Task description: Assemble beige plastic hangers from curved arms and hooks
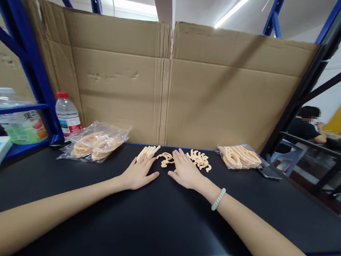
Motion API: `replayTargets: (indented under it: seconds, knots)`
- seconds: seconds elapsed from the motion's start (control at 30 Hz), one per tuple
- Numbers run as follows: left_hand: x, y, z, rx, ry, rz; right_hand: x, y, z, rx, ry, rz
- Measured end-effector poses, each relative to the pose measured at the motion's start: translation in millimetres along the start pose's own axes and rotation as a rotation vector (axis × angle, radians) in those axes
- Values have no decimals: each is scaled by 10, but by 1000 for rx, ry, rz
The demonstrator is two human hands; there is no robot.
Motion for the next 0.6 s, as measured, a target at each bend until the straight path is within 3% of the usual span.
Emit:
replayTargets:
  seconds: [0.13, 0.37, 0.5, 0.6]
  knots:
    - [-61, 101, 35, 42, 14, -28, -142, -116, -113, -35, -42, 95]
    - [-98, 121, 49, 48, 7, -43, -234, 60, -345, -71, -77, 93]
    - [-74, 106, 58, 46, 11, -51, -154, 115, -303, -73, -91, 49]
    - [-62, 107, 59, 49, 21, -50, 35, 93, -279, -39, -116, -6]
Point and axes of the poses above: each hand's wrist, its own y-axis towards the middle knuckle, its own x-axis out of the back of the hand, z = x × y, the point moved 7 cm from there along y, towards the middle knuckle, and after that the axes turned 11 degrees about -z, right-handed, at the moved point
